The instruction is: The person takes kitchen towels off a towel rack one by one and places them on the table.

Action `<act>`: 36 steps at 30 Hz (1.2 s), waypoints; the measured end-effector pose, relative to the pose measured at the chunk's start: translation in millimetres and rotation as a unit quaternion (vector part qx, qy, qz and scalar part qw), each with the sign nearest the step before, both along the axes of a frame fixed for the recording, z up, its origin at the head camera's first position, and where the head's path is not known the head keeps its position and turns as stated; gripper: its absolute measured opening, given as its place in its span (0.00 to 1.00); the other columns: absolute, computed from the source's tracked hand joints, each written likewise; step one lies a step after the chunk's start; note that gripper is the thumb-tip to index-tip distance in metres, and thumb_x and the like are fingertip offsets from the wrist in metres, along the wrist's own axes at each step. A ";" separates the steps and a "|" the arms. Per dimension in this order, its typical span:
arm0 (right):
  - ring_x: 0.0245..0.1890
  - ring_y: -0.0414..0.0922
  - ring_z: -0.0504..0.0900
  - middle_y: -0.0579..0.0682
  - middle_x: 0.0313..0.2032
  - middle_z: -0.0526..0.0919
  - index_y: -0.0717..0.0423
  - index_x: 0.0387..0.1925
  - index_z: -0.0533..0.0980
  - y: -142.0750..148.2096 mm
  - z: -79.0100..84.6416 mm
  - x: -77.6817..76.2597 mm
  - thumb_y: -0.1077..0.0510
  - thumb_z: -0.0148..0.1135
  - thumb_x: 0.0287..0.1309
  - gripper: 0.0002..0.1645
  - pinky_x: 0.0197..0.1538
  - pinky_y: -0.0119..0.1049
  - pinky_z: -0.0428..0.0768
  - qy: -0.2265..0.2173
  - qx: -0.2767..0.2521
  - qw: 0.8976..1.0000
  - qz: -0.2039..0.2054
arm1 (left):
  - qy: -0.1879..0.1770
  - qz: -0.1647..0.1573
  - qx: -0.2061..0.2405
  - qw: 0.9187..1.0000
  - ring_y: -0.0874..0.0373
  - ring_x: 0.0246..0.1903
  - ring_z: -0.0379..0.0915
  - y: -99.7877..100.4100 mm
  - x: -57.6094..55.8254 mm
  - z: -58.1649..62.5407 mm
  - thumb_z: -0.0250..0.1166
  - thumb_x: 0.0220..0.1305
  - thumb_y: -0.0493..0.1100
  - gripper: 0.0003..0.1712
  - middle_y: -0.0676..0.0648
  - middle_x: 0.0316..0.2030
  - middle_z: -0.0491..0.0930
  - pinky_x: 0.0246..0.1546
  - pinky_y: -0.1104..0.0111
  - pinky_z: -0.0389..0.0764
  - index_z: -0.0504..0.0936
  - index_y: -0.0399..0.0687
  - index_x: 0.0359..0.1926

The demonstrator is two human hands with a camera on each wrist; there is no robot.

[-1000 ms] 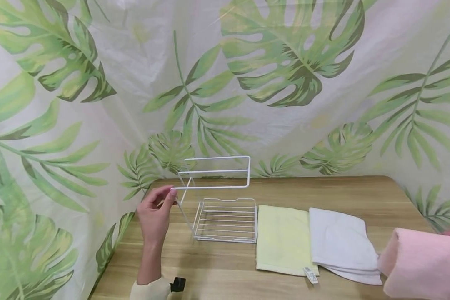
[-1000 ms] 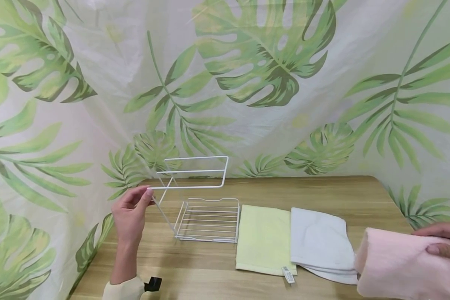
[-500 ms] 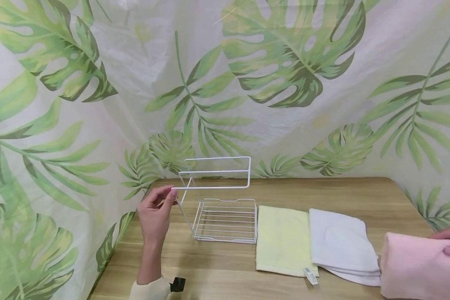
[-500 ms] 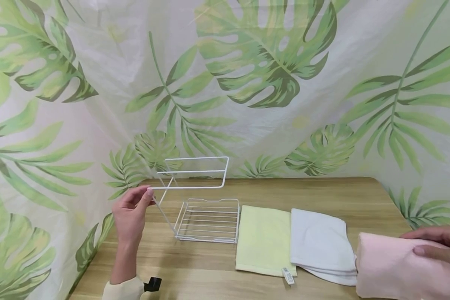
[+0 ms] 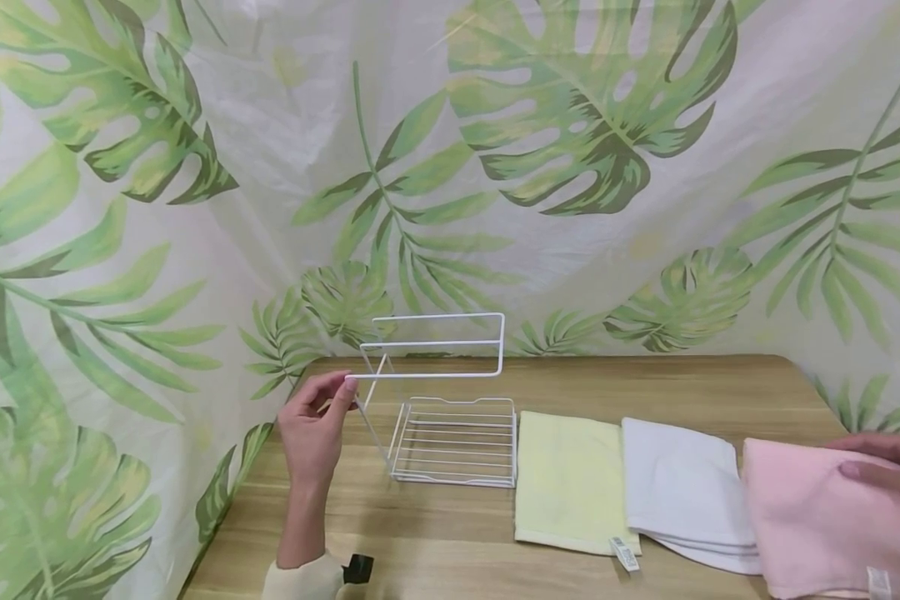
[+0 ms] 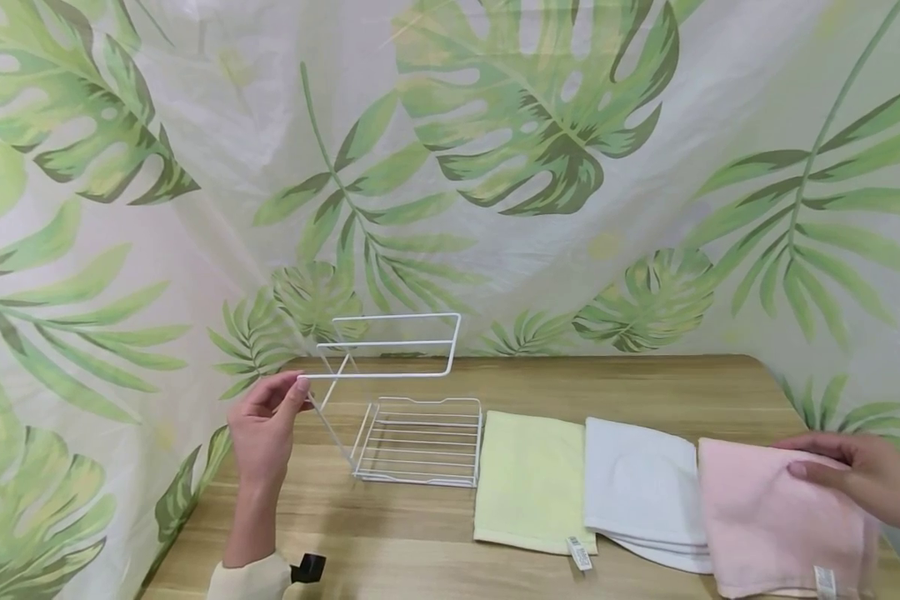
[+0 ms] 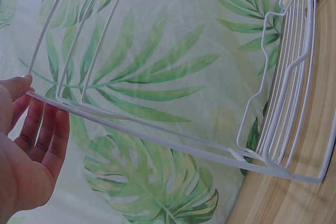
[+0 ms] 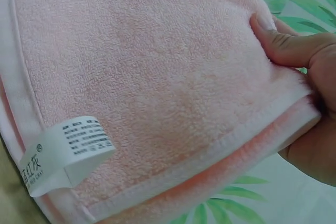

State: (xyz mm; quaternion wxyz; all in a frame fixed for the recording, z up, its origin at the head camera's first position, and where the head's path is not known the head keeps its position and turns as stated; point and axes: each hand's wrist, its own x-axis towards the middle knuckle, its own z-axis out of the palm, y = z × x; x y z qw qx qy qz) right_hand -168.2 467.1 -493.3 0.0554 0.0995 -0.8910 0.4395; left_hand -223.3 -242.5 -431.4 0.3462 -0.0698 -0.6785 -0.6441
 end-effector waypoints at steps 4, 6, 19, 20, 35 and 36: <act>0.37 0.15 0.77 0.14 0.36 0.84 0.39 0.38 0.90 -3.3 1.9 -9.0 0.69 0.74 0.59 0.18 0.35 0.10 0.70 0.035 0.073 0.997 -0.022 | 0.000 0.000 0.000 1.000 0.67 0.29 0.84 0.0 0.0 0.1 0.73 0.68 0.30 0.09 0.56 0.31 0.87 0.32 0.75 0.91 0.87 0.24 0.45; 0.39 0.12 0.74 0.12 0.37 0.81 0.46 0.40 0.90 -1.3 1.0 -13.2 0.65 0.76 0.61 0.11 0.36 0.10 0.69 0.026 0.100 0.994 -0.023 | -0.001 0.000 -0.001 1.000 0.67 0.29 0.84 0.0 0.2 -0.2 0.73 0.69 0.30 0.09 0.56 0.31 0.87 0.32 0.76 0.90 0.87 0.24 0.45; 0.45 0.11 0.70 0.08 0.46 0.75 0.59 0.53 0.86 13.5 -24.4 -35.7 0.62 0.72 0.67 0.15 0.37 0.20 0.78 -0.028 0.113 0.993 0.014 | 0.001 -0.001 0.000 1.000 0.67 0.28 0.84 -0.4 -1.4 -1.3 0.73 0.68 0.30 0.09 0.56 0.32 0.88 0.32 0.76 0.91 0.87 0.26 0.45; 0.45 0.11 0.70 0.08 0.46 0.74 0.59 0.54 0.85 14.1 -25.7 -37.1 0.60 0.72 0.68 0.15 0.38 0.21 0.79 -0.042 0.113 0.993 0.010 | 0.002 -0.001 0.000 1.000 0.67 0.28 0.84 -0.4 -1.6 -1.2 0.73 0.68 0.30 0.08 0.56 0.32 0.88 0.32 0.76 0.91 0.87 0.25 0.44; 0.47 0.35 0.87 0.65 0.56 0.88 0.73 0.58 0.80 6.3 -48.6 -49.5 0.54 0.68 0.74 0.25 0.39 0.27 0.84 -0.100 0.138 0.985 -0.004 | 0.003 -0.005 0.005 1.000 0.66 0.27 0.83 1.5 0.0 0.7 0.72 0.68 0.29 0.10 0.56 0.31 0.87 0.32 0.77 0.90 0.85 0.22 0.45; 0.48 0.34 0.86 0.55 0.55 0.90 0.73 0.57 0.80 6.3 -51.6 -49.3 0.56 0.68 0.74 0.24 0.39 0.26 0.84 -0.100 0.121 0.988 -0.002 | 0.003 -0.005 0.007 1.000 0.66 0.27 0.83 1.3 0.0 0.5 0.72 0.68 0.28 0.09 0.56 0.31 0.87 0.32 0.77 0.90 0.86 0.22 0.45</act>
